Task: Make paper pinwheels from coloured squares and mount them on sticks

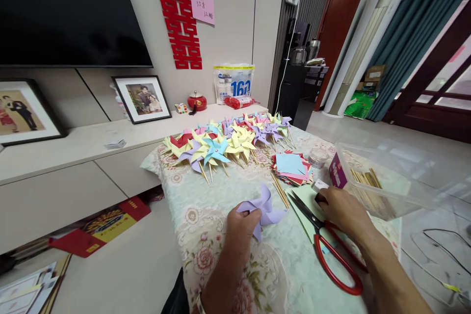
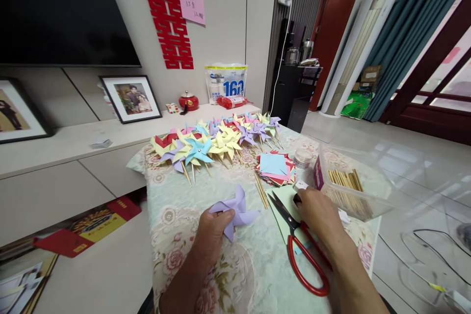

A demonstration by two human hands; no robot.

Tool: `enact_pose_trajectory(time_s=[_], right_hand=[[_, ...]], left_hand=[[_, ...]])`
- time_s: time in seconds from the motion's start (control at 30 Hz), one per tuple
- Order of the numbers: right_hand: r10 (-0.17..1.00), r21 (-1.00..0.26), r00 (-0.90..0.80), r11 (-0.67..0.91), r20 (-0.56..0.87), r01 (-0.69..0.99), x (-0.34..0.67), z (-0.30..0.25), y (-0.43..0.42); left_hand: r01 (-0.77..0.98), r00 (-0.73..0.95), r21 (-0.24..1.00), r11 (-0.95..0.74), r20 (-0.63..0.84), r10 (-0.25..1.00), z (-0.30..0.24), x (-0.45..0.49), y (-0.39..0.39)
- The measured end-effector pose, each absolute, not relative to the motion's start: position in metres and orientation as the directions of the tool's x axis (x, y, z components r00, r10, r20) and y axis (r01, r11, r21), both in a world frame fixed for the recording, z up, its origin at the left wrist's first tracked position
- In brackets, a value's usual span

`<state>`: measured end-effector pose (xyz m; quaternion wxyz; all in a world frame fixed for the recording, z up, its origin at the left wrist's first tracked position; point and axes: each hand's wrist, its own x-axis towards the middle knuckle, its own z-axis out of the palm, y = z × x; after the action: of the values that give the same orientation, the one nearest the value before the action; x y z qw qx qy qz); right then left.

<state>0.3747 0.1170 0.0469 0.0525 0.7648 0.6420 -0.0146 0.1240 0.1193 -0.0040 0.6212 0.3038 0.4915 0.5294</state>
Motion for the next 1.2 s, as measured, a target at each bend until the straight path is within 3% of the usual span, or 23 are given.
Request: enact_pose_trajectory(time_s=[0.37, 0.73, 0.9, 1.07, 1.2], right_hand=[[0.976, 0.103, 0.195, -0.185, -0.095, 0.977, 0.371, 0.045, 0.116], [0.986, 0.088, 0.142, -0.134, -0.088, 0.987, 0.377, 0.042, 0.117], [0.994, 0.010, 0.093, -0.093, -0.064, 0.996, 0.382, 0.040, 0.115], [0.997, -0.149, 0.068, -0.071, -0.023, 0.986, 0.387, 0.043, 0.112], [0.995, -0.214, 0.061, -0.044, 0.073, 0.976, 0.386, 0.051, 0.105]], left_hand=[[-0.339, -0.059, 0.901, 0.272, -0.309, 0.949, -0.004, 0.125, 0.123], [-0.363, -0.018, 0.909, 0.207, -0.229, 0.973, 0.001, 0.122, 0.115], [-0.377, -0.023, 0.902, 0.212, -0.238, 0.971, 0.001, 0.123, 0.117], [-0.372, -0.029, 0.900, 0.229, -0.257, 0.966, -0.004, 0.124, 0.120], [-0.426, -0.010, 0.883, 0.195, -0.220, 0.975, -0.006, 0.123, 0.119]])
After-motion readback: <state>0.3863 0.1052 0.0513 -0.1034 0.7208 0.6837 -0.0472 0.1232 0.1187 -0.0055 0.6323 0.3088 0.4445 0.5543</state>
